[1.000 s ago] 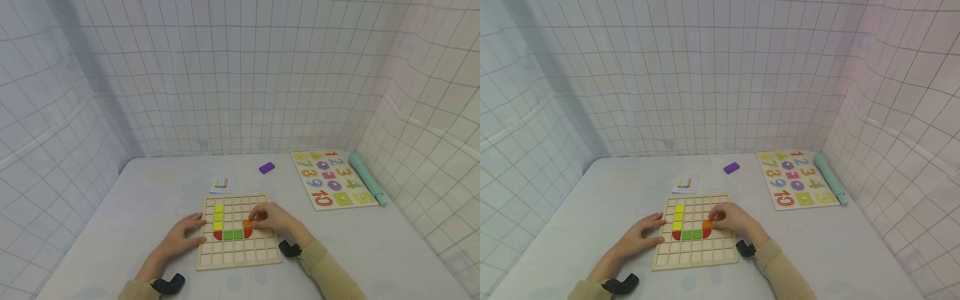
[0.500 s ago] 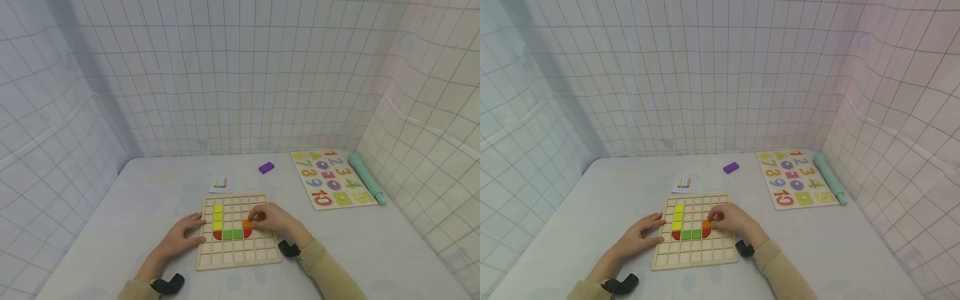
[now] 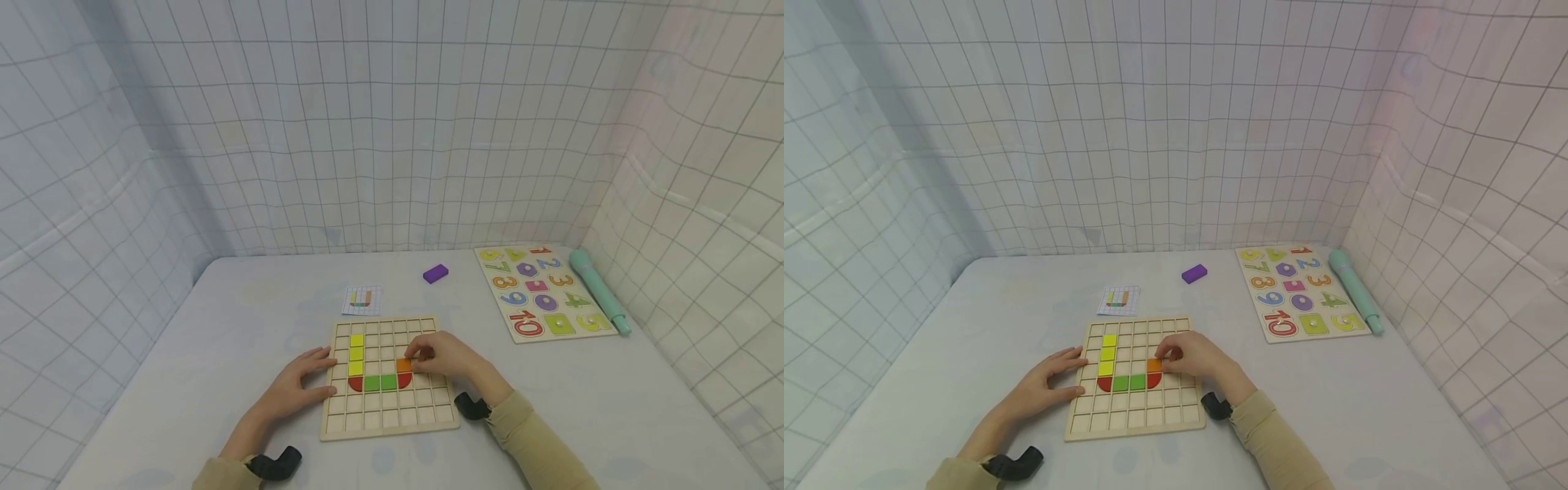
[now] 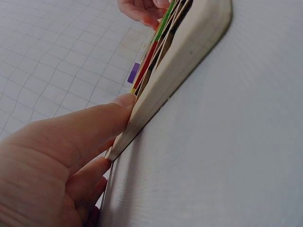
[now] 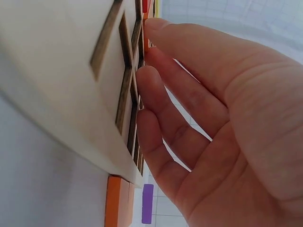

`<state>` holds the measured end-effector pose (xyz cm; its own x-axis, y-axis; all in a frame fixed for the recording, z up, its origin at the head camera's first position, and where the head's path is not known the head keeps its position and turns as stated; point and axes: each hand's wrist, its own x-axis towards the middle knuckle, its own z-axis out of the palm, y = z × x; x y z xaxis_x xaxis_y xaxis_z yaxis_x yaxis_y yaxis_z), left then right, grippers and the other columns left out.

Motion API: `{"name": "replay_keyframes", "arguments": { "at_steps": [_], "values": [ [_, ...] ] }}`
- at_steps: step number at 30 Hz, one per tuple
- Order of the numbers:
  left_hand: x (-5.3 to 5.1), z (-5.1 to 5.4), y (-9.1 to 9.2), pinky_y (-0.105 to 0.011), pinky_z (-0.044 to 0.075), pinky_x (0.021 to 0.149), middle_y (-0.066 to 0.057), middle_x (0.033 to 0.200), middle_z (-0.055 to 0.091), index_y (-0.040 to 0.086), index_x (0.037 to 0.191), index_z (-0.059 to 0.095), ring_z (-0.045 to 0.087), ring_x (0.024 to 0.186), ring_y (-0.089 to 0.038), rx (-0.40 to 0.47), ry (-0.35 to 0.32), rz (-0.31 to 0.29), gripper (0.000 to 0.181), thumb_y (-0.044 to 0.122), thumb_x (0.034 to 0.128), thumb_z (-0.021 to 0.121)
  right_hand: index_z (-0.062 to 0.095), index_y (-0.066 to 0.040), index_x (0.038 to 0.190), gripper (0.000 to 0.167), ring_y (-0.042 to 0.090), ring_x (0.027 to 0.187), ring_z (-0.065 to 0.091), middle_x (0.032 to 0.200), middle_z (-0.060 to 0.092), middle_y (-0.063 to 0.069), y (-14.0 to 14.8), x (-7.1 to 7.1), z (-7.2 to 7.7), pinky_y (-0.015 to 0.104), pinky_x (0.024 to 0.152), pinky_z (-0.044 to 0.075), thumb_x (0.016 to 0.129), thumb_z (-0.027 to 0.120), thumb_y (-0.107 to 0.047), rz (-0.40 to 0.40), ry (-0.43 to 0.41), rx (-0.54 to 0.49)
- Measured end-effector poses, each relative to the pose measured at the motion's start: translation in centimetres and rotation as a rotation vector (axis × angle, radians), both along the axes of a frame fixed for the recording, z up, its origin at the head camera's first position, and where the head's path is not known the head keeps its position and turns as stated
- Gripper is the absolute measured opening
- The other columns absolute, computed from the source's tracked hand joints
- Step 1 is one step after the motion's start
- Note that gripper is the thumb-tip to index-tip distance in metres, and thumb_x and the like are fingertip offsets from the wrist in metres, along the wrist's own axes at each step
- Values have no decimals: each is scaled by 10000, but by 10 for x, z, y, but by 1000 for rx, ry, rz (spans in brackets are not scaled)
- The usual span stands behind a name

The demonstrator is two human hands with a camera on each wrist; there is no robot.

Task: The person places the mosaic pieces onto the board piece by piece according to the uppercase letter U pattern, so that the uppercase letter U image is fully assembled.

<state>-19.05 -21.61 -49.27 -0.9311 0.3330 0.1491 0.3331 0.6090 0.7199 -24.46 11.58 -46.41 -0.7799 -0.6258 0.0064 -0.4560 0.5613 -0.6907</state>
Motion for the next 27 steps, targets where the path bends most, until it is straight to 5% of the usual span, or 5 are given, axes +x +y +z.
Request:
{"name": "replay_keyframes", "arguments": {
  "at_steps": [8, 15, 27],
  "values": [
    [-1, -3, -2, -608, 234, 1048, -106, 1429, 431, 146, 1238, 627, 295, 1344, -381, -9, 16, -10, 529, 382, 780, 748, 678, -137, 1021, 166, 80, 838, 591, 951, 658, -64, 10, -6, 9, 274, 766, 503, 864, 692, -190, 14, 20, -71],
    [-2, -3, -2, -607, 235, 1049, -107, 1427, 434, 142, 1237, 629, 299, 1341, -385, -7, 33, -13, 531, 382, 779, 750, 675, -97, 1050, 210, 131, 896, 581, 1000, 660, -17, 31, -14, 18, 341, 835, 490, 873, 684, -210, -49, 18, -130],
    [-1, -3, -1, -609, 231, 1049, -106, 1432, 427, 153, 1239, 627, 291, 1346, -382, 0, 25, -16, 524, 386, 785, 745, 673, -97, 1046, 205, 155, 921, 597, 1027, 658, -1, 65, -27, 9, 317, 817, 496, 858, 697, -175, -152, 4, -181]
  ]
}}
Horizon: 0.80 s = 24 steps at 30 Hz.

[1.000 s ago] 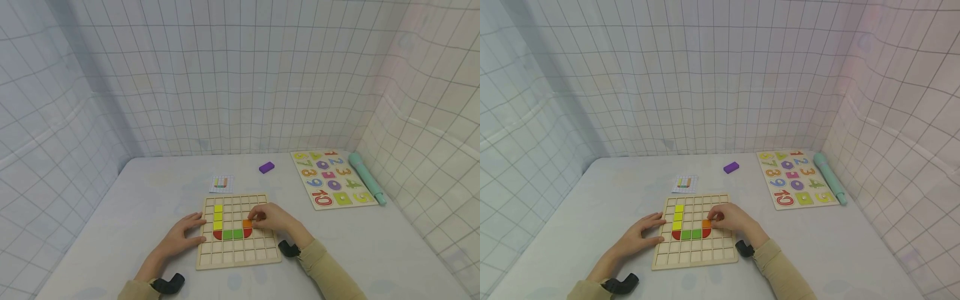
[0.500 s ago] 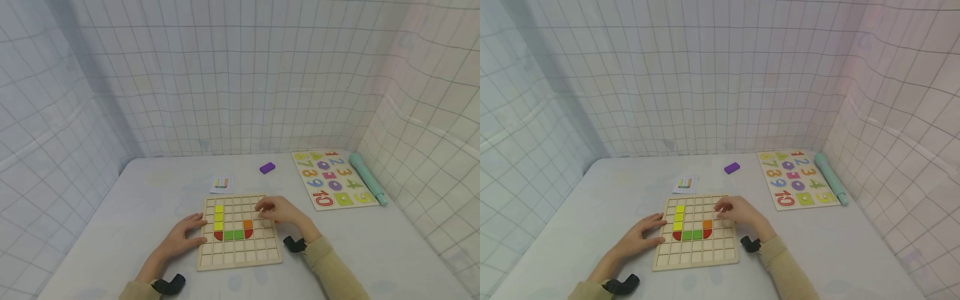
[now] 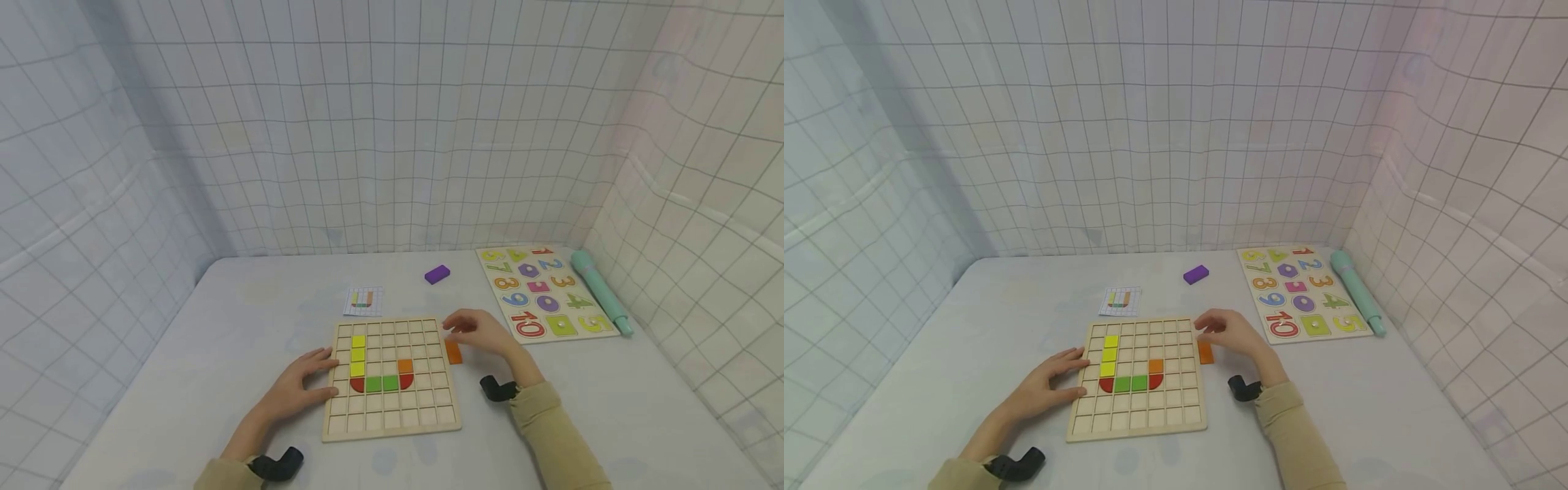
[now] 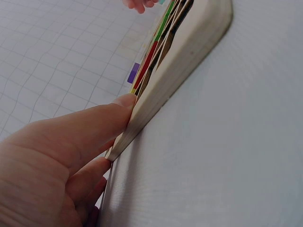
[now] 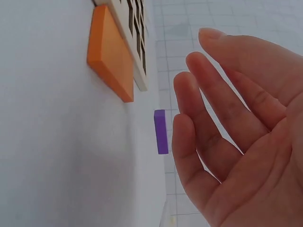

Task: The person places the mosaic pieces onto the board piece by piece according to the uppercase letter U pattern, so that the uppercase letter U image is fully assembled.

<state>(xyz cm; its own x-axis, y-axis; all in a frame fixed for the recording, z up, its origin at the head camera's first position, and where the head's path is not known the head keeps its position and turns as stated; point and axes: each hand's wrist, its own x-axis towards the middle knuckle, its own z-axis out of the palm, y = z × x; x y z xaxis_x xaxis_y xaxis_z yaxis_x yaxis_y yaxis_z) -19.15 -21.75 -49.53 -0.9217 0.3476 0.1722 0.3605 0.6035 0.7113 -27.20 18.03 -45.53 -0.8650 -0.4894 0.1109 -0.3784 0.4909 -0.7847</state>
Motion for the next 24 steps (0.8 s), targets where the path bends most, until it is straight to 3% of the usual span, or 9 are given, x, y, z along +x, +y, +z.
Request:
{"name": "replay_keyframes", "arguments": {
  "at_steps": [9, 17, 20, 24],
  "values": [
    [0, -1, -1, -608, 233, 1048, -99, 1436, 423, 161, 1242, 625, 291, 1348, -374, -6, -1, -4, 521, 390, 788, 740, 665, -66, 1046, 232, 181, 900, 597, 1029, 660, 59, 9, -2, -9, 300, 810, 494, 831, 713, -137, -35, -65, -17],
    [0, 1, 0, -605, 240, 1047, -105, 1429, 433, 144, 1235, 629, 302, 1343, -375, -11, 10, 3, 523, 384, 784, 744, 661, -70, 1034, 258, 189, 904, 617, 1007, 671, 53, 13, -4, -18, 321, 832, 498, 804, 750, -145, -30, -71, -15],
    [1, 2, 1, -606, 238, 1048, -110, 1428, 433, 139, 1232, 631, 301, 1343, -377, -10, 10, 6, 522, 378, 783, 746, 655, -27, 1038, 256, 248, 916, 616, 1015, 668, 109, 10, 4, -7, 355, 833, 494, 805, 740, -93, -24, -74, -19],
    [1, 3, 1, -604, 239, 1049, -113, 1426, 434, 134, 1227, 633, 302, 1342, -379, -11, 12, 7, 518, 372, 781, 748, 656, -30, 1036, 260, 255, 915, 612, 1013, 667, 106, 10, 3, -9, 373, 828, 494, 801, 745, -98, -28, -67, -3]
  ]
}}
